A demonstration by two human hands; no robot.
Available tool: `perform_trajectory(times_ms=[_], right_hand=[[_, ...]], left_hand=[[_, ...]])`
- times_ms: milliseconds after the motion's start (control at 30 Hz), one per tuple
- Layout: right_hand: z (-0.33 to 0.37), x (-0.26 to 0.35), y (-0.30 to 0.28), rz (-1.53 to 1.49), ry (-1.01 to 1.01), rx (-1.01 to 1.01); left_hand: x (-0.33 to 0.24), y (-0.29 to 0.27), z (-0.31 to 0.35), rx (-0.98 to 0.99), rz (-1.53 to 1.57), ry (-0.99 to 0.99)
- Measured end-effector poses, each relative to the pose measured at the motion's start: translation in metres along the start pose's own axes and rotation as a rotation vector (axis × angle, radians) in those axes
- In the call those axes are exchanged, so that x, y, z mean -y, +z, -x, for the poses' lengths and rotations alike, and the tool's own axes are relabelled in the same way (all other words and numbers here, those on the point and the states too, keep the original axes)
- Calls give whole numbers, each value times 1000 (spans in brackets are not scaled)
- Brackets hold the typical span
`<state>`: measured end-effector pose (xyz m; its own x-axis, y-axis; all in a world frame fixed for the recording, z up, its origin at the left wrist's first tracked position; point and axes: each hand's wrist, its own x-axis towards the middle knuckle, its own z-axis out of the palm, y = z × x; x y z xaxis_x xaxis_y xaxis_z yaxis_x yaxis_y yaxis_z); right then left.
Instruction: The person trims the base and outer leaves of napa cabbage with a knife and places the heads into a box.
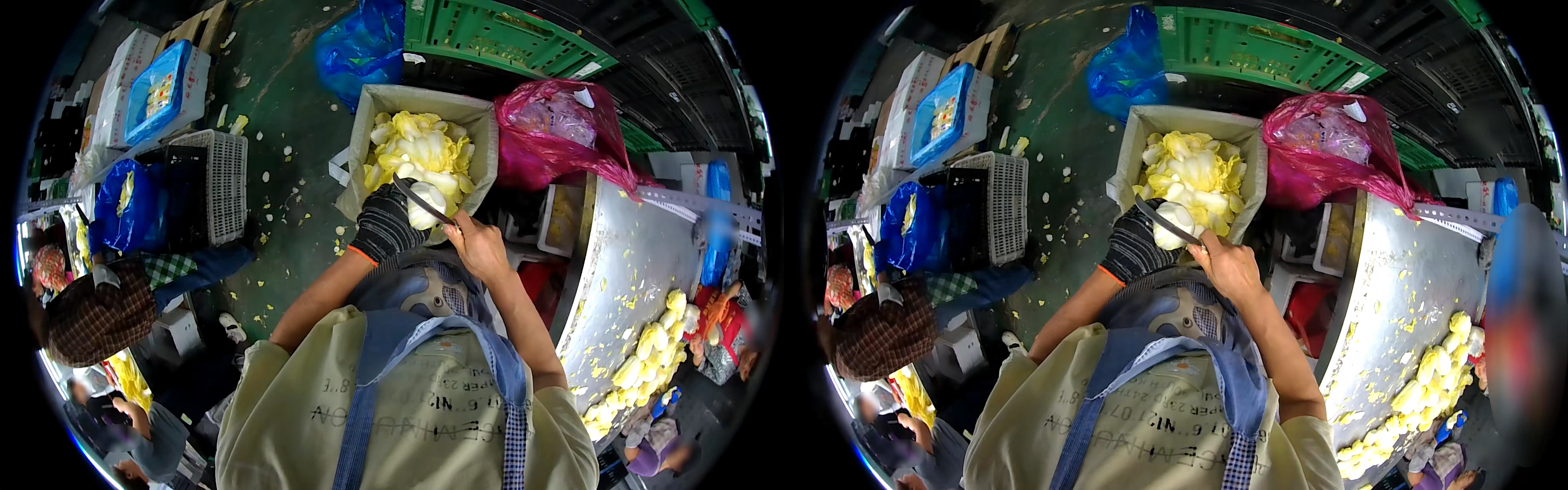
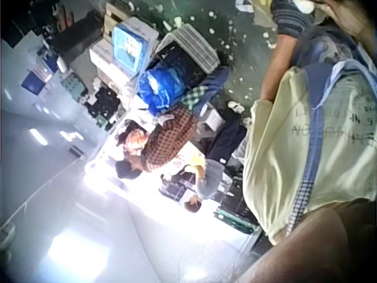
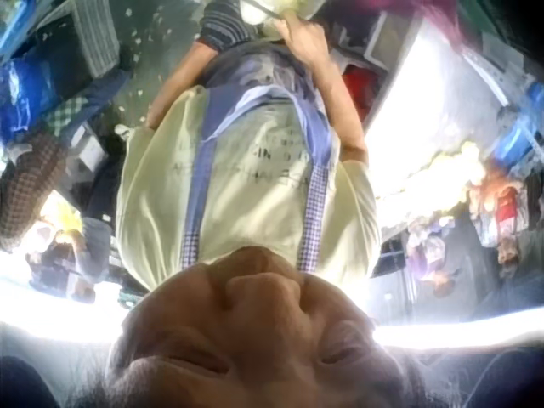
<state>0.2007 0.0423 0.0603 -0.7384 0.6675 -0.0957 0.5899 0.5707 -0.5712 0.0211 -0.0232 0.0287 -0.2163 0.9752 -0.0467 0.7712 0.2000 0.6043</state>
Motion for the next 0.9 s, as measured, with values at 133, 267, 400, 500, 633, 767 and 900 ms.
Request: perform_trajectory(times_ms=[133, 267, 400, 500, 633, 767, 900], right_hand=[[-12, -13, 18, -26, -48, 6], [-23, -24, 40, -65, -100, 33], [-33, -28, 56, -63, -82, 200], [-31, -97, 98, 95, 88, 276], [-14, -119, 78, -167, 357, 273], [-43, -60, 50, -453, 398, 279], [-54, -20, 62, -810, 251, 97]], left_hand=[[8, 4, 6, 26, -30, -132], [20, 9, 9, 88, 22, -218], [36, 17, 19, 139, 24, -376], [37, 3, 25, 11, 399, -319], [31, -13, 13, -211, 290, -278], [38, -8, 1, 35, 481, -338], [52, 21, 2, -7, 621, -251]])
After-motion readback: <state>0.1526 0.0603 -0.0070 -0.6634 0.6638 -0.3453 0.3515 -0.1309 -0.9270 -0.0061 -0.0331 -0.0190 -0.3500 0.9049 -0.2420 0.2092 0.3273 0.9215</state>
